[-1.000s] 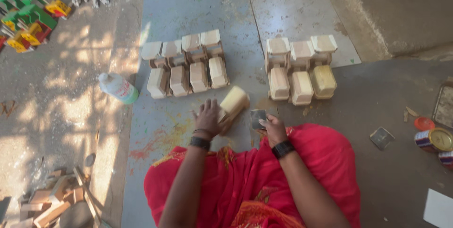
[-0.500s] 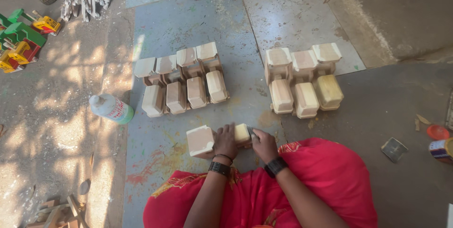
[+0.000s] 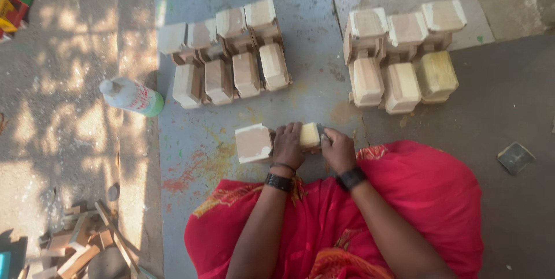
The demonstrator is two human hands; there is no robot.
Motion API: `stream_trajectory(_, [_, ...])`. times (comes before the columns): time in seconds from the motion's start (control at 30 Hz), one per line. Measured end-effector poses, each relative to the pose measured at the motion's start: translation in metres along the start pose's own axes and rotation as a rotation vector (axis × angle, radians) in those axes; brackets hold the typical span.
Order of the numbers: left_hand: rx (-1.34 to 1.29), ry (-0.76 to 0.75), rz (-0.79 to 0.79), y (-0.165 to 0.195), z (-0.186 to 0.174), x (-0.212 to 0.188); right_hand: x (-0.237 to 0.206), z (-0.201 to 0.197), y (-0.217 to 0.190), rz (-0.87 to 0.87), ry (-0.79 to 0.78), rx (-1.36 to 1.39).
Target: The person sits on the ground sanding small wooden toy vehicle parts with sandpaper, rubbing the surfaces of each piece and setting finished pieces with the others. They pick up pieces one at a time, sand them, and place them back among the group of wooden toys.
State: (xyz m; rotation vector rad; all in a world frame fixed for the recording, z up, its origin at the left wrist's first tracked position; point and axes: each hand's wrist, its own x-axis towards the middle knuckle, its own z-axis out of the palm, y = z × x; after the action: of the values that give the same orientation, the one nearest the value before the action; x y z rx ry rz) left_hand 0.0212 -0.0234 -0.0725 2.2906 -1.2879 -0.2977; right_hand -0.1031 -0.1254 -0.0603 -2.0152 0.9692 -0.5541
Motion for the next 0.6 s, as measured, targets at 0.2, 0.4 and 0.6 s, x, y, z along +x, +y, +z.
stream_trajectory(0.2, [0.018, -0.02, 0.002, 0.004, -0.005, 0.001, 0.0, -0.001, 0.002, -0.023, 0.018, 0.0])
stream_trajectory(0.4, [0.024, -0.018, 0.006, -0.001, 0.002, 0.001, -0.001, 0.001, 0.003, -0.01, 0.036, 0.036])
stream_trajectory(0.6, [0.054, -0.038, 0.003, -0.004, 0.005, -0.001, 0.0, -0.004, -0.006, 0.04, 0.023, 0.047])
